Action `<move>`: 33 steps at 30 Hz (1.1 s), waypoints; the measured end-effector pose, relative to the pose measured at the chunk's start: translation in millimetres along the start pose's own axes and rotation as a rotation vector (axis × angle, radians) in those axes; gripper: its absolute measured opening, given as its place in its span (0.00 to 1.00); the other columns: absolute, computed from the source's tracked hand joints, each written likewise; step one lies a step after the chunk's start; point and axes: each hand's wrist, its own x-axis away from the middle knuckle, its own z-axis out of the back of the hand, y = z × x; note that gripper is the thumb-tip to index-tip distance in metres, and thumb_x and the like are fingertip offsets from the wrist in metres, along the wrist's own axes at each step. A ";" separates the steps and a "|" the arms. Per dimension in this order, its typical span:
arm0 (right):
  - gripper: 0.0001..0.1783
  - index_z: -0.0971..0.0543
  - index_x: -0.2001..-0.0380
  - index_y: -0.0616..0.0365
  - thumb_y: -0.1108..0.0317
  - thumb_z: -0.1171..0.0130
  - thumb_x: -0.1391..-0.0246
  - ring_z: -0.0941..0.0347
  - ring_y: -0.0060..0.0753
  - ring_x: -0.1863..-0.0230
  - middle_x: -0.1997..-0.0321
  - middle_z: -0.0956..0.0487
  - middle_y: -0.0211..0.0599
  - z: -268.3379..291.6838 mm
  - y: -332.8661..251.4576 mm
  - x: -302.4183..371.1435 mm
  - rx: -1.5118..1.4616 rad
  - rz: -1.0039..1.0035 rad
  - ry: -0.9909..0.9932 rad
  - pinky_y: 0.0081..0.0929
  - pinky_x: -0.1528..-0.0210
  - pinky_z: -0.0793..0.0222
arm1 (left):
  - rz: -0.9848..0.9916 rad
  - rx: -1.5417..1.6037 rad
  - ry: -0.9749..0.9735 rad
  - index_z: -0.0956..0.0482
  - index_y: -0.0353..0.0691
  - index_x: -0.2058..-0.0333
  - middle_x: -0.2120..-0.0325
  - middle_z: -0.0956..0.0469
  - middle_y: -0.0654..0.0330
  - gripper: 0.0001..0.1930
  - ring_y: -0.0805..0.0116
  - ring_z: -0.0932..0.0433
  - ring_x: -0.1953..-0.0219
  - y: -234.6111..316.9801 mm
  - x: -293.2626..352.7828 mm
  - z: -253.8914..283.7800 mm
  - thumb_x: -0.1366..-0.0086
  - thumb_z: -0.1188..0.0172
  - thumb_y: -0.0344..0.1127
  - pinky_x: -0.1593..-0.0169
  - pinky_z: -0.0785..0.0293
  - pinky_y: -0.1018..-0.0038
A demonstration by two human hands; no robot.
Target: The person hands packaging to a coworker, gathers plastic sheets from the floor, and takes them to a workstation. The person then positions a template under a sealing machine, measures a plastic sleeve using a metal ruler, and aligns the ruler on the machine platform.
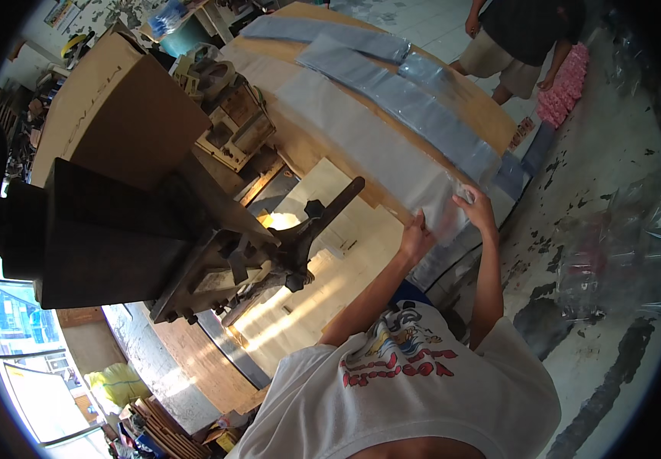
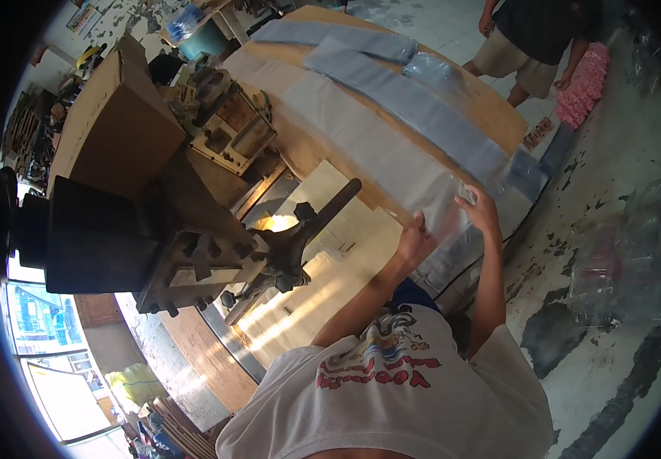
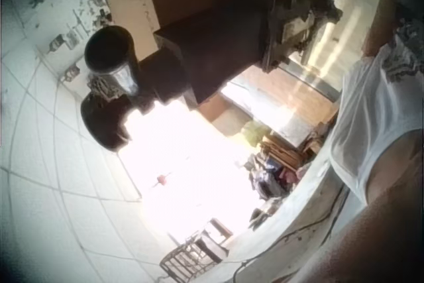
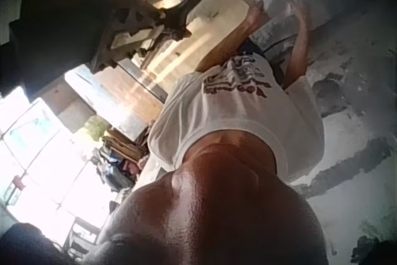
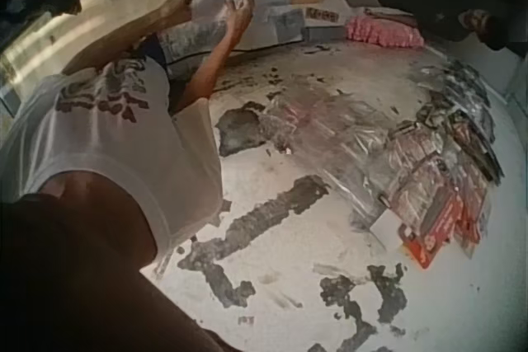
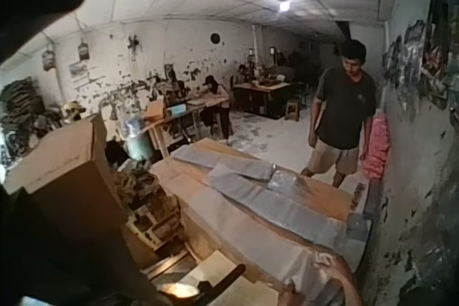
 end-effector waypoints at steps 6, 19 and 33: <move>0.27 0.22 0.48 0.63 0.62 0.30 0.50 0.22 0.39 0.49 0.52 0.19 0.47 2.0 20.7 9.6 -0.113 0.035 0.005 0.32 0.47 0.29 | 0.184 -0.379 -0.180 0.37 0.36 0.42 0.50 0.28 0.54 0.24 0.60 0.27 0.49 -23.5 9.7 24.3 0.28 0.49 0.47 0.44 0.30 0.64; 0.21 0.22 0.61 0.68 0.58 0.34 0.46 0.21 0.36 0.62 0.64 0.19 0.47 -3.6 10.4 8.6 0.059 0.107 0.223 0.32 0.58 0.29 | 0.315 -0.245 -0.267 0.58 0.29 0.32 0.36 0.46 0.37 0.34 0.47 0.37 0.36 -24.5 16.3 36.1 0.25 0.57 0.44 0.33 0.38 0.59; 0.10 0.17 0.65 0.60 0.66 0.34 0.47 0.29 0.24 0.75 0.70 0.18 0.31 146.4 -189.1 37.9 0.099 0.615 0.270 0.23 0.66 0.35 | 0.269 -0.613 -0.397 0.41 0.31 0.36 0.46 0.30 0.41 0.27 0.53 0.26 0.48 25.6 59.0 34.9 0.28 0.51 0.39 0.42 0.29 0.64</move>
